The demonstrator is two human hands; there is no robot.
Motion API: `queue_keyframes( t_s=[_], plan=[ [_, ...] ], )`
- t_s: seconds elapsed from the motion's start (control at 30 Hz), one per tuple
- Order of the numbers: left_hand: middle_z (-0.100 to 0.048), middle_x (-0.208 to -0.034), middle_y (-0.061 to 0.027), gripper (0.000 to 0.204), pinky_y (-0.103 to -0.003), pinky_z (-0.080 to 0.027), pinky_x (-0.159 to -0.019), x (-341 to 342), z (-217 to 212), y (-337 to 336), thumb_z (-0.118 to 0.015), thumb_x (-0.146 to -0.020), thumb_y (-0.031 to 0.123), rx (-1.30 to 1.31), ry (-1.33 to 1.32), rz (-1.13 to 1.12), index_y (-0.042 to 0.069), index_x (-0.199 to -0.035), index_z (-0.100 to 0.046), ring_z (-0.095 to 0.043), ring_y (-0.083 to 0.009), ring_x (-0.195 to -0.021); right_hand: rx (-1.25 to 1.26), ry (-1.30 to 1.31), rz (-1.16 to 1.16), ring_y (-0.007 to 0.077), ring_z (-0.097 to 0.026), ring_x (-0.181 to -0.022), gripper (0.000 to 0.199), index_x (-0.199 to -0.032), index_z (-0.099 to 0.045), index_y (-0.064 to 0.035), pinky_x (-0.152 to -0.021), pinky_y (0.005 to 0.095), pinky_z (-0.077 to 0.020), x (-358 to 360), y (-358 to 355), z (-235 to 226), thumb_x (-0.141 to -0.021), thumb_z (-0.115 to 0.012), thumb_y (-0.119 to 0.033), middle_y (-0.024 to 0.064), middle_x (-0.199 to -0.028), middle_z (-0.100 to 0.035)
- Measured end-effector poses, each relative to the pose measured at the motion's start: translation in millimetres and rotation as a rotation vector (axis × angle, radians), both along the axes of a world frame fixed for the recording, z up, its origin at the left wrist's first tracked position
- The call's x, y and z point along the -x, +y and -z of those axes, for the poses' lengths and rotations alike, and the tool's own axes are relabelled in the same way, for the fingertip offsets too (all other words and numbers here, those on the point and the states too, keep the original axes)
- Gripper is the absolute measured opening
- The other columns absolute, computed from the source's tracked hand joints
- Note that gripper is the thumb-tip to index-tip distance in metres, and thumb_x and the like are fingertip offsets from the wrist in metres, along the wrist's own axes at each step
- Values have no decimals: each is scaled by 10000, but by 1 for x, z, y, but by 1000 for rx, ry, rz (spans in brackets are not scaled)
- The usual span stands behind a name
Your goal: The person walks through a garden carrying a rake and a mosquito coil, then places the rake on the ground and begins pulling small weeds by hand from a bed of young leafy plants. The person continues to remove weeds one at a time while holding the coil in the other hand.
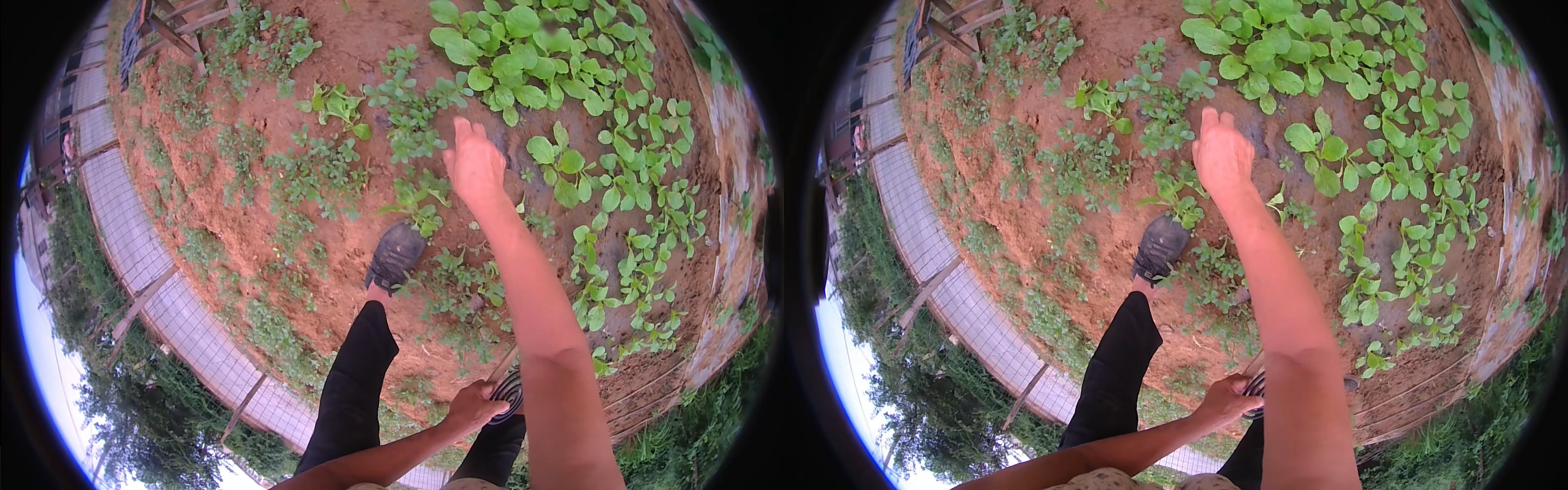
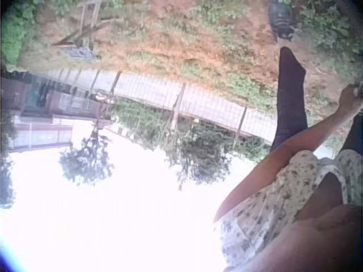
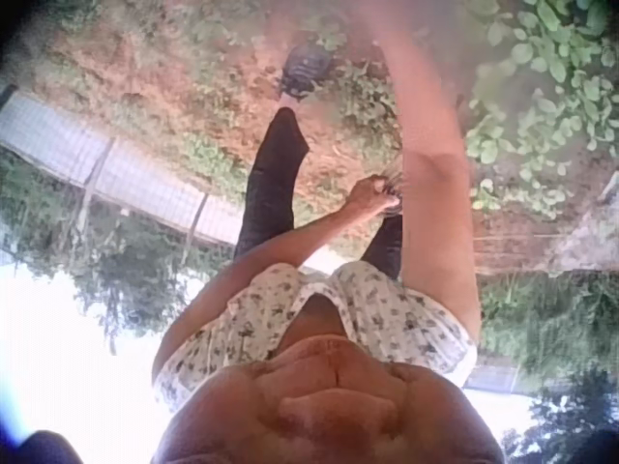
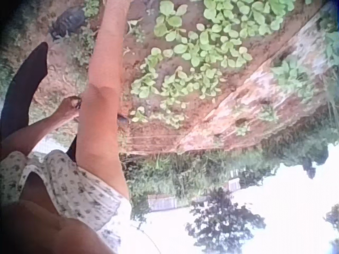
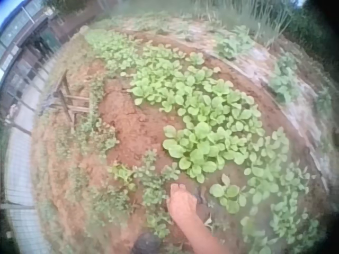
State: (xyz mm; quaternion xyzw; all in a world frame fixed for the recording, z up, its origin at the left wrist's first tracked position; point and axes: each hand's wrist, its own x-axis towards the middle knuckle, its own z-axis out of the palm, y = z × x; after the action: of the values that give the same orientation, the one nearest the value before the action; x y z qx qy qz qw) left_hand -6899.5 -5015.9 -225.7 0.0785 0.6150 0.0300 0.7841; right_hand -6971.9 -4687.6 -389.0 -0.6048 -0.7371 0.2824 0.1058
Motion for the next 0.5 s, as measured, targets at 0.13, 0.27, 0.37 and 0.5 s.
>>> queue_keyframes(
  t_s=[0.13, 0.27, 0.37, 0.5],
  plan=[
    [-607, -877, -205, 387, -405, -480, -754, -3, 8, -19, -695, -723, 323, -14, 7, -51, 5, -935, -637, -624, -353, -838, 155, -10, -217, 373, -635, -856, 165, -924, -592, -64, -716, 473, -527, 13, 3, -1, -795, -628, -161, 172, -962, -616],
    [-580, -885, -131, 326, -362, -502, -688, 18, -14, 22, -708, -751, 253, -108, 47, 217, 17, -969, -654, -618, -252, -762, 235, -11, -320, 350, -638, -812, 110, -881, -589, -76, -703, 453, -537, -18, -37, -13, -811, -620, -155, 133, -897, -623],
    [-569, -888, -107, 311, -358, -508, -672, 19, -21, 39, -705, -749, 248, -242, 70, 364, 31, -967, -662, -623, -246, -748, 211, 30, -111, 323, -636, -807, 131, -867, -576, -94, -702, 436, -538, -79, -45, 2, -802, -659, -170, 105, -913, -610],
    [-577, -897, -101, 299, -402, -507, -691, 15, -24, 30, -697, -739, 268, -331, 97, 457, 79, -969, -671, -624, -296, -803, 253, -179, -307, 311, -642, -835, 225, -931, -537, -101, -695, 423, -534, -112, -49, -9, -782, -691, -169, 109, -950, -606]
  ],
)
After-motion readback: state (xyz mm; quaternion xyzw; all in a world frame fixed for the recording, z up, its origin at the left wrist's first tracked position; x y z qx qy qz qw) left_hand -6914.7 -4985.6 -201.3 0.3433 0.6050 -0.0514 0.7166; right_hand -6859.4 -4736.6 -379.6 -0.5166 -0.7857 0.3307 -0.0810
